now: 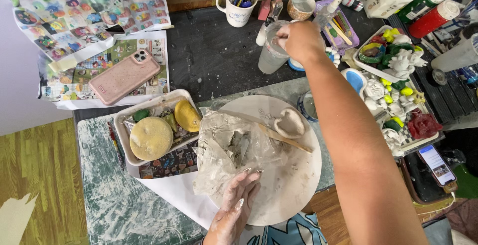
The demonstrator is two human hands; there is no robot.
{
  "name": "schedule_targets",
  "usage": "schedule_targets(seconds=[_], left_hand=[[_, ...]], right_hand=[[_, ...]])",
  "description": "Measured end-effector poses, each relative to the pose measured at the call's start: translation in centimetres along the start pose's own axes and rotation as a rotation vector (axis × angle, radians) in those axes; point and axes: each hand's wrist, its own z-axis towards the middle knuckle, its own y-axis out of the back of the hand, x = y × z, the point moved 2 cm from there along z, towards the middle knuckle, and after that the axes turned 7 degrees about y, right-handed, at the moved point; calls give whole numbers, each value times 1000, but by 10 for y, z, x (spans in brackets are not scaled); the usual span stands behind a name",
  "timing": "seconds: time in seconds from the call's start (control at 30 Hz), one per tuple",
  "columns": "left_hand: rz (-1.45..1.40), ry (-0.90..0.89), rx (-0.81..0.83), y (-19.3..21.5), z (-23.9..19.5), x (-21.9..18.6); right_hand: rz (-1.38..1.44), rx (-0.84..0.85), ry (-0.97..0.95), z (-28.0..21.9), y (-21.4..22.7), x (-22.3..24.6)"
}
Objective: The person sits at a cluttered workbench and repeatedly shapes small pieces of grey clay by hand. They roll the clay into balls, flatten it, and form it into small, rounded shapes, occasionally dipping their hands into a container of water to keep the material pliable.
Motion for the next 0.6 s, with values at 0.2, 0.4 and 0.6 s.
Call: schedule_targets(seconds=[0.2, 0.4, 0.6], left_hand=[[34, 83, -10, -7, -3, -10], [48, 70, 43, -6, -1, -13], [27, 40, 55, -4, -3, -10]], right_hand=[[91, -427, 113, -6, 25, -1], [-64, -477, 161, -12, 32, 1], [-9, -421, 51, -21, 23, 4]])
